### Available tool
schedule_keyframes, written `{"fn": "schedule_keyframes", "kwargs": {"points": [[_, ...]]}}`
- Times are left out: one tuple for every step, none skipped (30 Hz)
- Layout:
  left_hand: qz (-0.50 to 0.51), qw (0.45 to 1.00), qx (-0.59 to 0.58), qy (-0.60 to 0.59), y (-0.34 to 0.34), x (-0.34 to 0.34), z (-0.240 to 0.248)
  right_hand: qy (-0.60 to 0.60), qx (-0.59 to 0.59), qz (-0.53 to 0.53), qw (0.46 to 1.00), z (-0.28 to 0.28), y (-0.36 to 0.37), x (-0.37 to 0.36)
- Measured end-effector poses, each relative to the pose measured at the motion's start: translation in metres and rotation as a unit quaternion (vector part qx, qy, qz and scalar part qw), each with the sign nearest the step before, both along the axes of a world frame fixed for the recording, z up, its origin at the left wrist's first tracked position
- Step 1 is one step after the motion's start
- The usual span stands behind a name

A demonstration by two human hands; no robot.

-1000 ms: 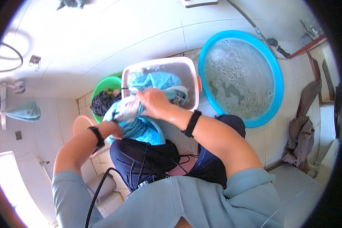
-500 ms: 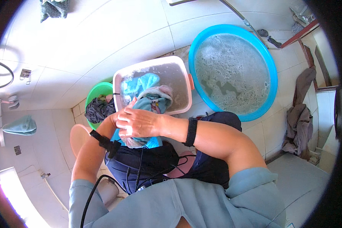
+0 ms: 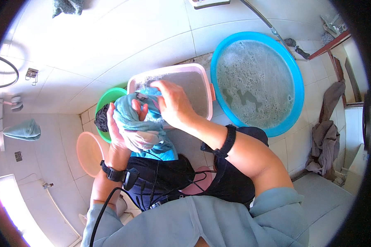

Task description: The person hand-washes a blue shirt in a basin of soapy water, scrubs it by hand, wrings the fabric to remove excess water, and then moves the garment between different basins of water.

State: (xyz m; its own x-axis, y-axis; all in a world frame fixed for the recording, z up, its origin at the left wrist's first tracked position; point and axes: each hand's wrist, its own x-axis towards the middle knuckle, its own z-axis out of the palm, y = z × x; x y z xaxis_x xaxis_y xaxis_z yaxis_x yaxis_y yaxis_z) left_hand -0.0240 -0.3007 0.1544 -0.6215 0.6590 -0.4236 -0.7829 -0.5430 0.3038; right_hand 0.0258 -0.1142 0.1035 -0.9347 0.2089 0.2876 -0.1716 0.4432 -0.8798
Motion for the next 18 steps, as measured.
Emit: {"fn": "schedule_keyframes", "kwargs": {"points": [[0.012, 1.0, -0.02, 0.019, 0.001, 0.001, 0.01, -0.029, 0.033, -0.022, 0.999, -0.008, -0.011, 0.001], [0.014, 0.999, -0.021, 0.021, 0.001, 0.002, 0.015, -0.057, 0.068, -0.044, 0.995, -0.016, -0.026, 0.004], [-0.019, 0.999, 0.051, 0.007, 0.003, 0.005, 0.019, -0.063, 0.071, 0.005, 0.995, -0.033, -0.039, 0.006], [-0.056, 0.991, 0.123, -0.006, 0.009, 0.007, 0.023, -0.061, 0.071, 0.004, 0.996, -0.047, -0.053, -0.004], [-0.068, 0.99, 0.116, -0.041, 0.014, 0.013, 0.029, -0.009, 0.06, -0.043, 0.997, -0.059, -0.071, -0.017], [-0.072, 0.987, 0.088, -0.117, 0.027, 0.022, 0.039, 0.021, 0.055, -0.058, 0.997, -0.071, -0.074, -0.022], [-0.118, 0.979, 0.114, -0.121, 0.028, 0.025, 0.037, 0.057, 0.05, -0.066, 0.995, -0.077, -0.081, -0.029], [-0.165, 0.968, 0.141, -0.126, 0.028, 0.027, 0.033, 0.09, 0.048, -0.076, 0.992, -0.075, -0.084, -0.035], [-0.169, 0.958, 0.168, -0.159, 0.031, 0.032, 0.031, 0.143, -0.139, -0.019, 0.98, -0.073, -0.086, -0.045], [-0.175, 0.959, 0.158, -0.156, 0.031, 0.035, 0.03, 0.184, -0.188, -0.024, 0.964, -0.075, -0.079, -0.045], [-0.168, 0.966, 0.133, -0.144, 0.022, 0.032, 0.028, 0.227, -0.238, -0.019, 0.944, -0.058, -0.073, -0.047], [-0.166, 0.971, 0.11, -0.132, 0.015, 0.029, 0.028, 0.229, -0.24, -0.016, 0.943, -0.043, -0.063, -0.053], [-0.184, 0.975, 0.088, -0.083, 0.008, 0.025, 0.028, 0.171, -0.19, -0.011, 0.967, -0.033, -0.051, -0.06], [-0.211, 0.976, -0.002, -0.048, 0.004, 0.019, 0.034, 0.109, -0.138, -0.006, 0.984, -0.026, -0.038, -0.062], [-0.284, 0.958, -0.046, 0.003, -0.009, 0.003, 0.03, 0.108, -0.087, -0.024, 0.99, -0.013, -0.025, -0.058], [-0.354, 0.93, -0.09, 0.054, -0.021, -0.015, 0.026, 0.109, -0.086, -0.017, 0.99, -0.014, -0.016, -0.057], [-0.425, 0.88, -0.169, 0.127, -0.022, -0.034, 0.03, 0.124, 0.012, 0.005, 0.992, -0.017, -0.003, -0.055], [-0.445, 0.79, -0.343, 0.246, -0.016, -0.04, 0.046, 0.14, 0.106, 0.033, 0.984, -0.018, 0.003, -0.053]]}}
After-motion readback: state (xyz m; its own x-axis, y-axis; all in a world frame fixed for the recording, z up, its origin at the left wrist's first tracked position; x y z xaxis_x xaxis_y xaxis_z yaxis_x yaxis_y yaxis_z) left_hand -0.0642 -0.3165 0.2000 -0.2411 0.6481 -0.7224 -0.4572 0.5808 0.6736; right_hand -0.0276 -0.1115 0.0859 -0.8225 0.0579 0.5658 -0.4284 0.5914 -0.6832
